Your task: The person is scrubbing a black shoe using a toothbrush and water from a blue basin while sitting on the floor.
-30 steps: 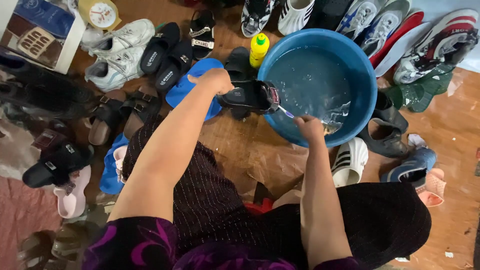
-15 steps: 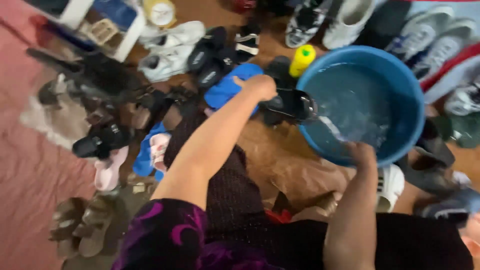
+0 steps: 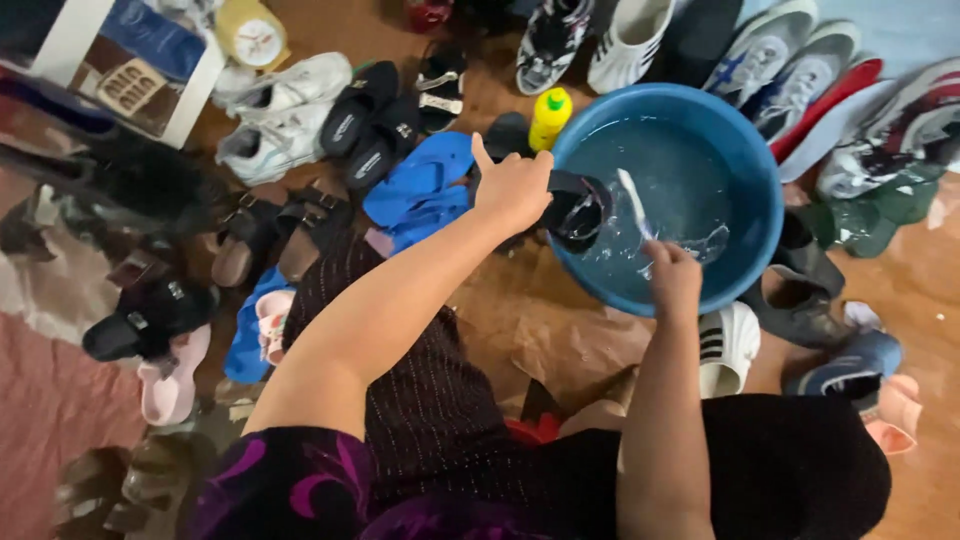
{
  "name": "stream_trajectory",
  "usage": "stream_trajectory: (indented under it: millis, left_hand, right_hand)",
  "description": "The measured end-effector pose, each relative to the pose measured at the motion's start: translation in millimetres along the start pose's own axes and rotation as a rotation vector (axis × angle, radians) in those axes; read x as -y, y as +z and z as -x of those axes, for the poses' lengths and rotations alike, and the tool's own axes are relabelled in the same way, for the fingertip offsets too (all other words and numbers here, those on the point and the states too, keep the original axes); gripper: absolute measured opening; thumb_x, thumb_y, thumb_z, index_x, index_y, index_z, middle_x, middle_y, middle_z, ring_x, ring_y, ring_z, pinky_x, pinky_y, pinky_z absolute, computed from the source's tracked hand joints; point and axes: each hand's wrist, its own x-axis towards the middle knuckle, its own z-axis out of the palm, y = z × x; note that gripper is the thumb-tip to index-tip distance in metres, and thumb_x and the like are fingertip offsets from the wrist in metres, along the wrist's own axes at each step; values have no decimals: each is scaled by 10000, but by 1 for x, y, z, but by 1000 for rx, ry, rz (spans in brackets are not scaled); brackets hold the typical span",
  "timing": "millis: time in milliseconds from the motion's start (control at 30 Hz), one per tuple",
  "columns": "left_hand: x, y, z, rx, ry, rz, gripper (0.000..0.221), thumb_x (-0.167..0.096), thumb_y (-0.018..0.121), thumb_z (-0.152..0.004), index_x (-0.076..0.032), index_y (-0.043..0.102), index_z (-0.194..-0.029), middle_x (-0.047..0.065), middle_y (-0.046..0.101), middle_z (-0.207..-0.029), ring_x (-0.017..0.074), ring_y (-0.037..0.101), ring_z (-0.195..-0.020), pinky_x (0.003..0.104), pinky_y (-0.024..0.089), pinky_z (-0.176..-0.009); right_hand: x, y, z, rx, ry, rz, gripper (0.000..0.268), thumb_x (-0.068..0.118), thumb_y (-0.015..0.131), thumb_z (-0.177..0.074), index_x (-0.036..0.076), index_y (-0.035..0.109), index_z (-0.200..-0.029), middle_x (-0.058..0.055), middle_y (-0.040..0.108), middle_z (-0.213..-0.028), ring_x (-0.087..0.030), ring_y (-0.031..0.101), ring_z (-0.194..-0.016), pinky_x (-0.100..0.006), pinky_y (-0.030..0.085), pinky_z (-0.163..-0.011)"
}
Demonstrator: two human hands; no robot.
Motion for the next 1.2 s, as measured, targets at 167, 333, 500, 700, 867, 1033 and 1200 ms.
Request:
stream_trajectory:
  millis: [167,333,500,700,867,1033,1200]
  left_hand:
    - [-6,1,-3,-36,34,-32,466,-254,676,-990,18,570,-1353,191,728,-1052,335,629,-1140,875,-59,-1094]
    - [-7,1,2,-43,46,-56,456,-258,690,-977,26,605,-1323,194,730,-1092,330,620,-1179,870,-64,-1097]
    - [0,4,2,-79,49,-79,378,-263,712,-964,-4,646,-1232,147,721,-948,341,630,-1122,886,-33,-1094]
    - [-1,0,6,-90,48,-111,324,-245,734,-952,-18,670,-1174,139,719,-923,341,633,-1112,899,-8,-1078]
    - [-9,-33,26,-16,32,-119,333,-258,723,-946,-31,640,-1175,148,725,-1021,329,616,-1167,806,240,-1034]
    - [-7,-46,36,8,43,-134,301,-284,721,-932,-80,628,-1133,124,720,-1037,306,628,-1129,603,533,-923]
    - [4,-36,27,67,-67,-125,291,-184,681,-951,-68,636,-1215,170,721,-1154,389,597,-1206,761,378,-1022]
  right_hand:
    - [84,1,71,134,-78,-162,290,421,673,-951,180,804,-1045,-128,670,-892,-292,610,-895,-426,484,-808]
    - [62,7,65,121,33,-228,282,438,682,-927,200,827,-968,-85,654,-735,-201,592,-771,-338,493,-718]
    - [84,-7,78,76,66,-146,267,375,673,-999,152,817,-988,-143,744,-996,-355,696,-1028,-514,544,-885]
    - [42,10,56,28,112,-200,271,378,702,-948,135,812,-999,-186,740,-996,-367,683,-1042,-519,537,-863]
    - [16,15,41,-7,137,-129,298,391,674,-953,137,816,-1016,-142,756,-991,-363,685,-1063,-492,541,-886]
    - [17,22,44,32,87,-166,202,369,699,-874,205,814,-848,-83,724,-906,-254,655,-913,-415,526,-812]
    - [-15,30,28,-13,183,-112,267,372,647,-959,172,816,-905,-152,742,-1103,-399,668,-1107,-580,529,-927]
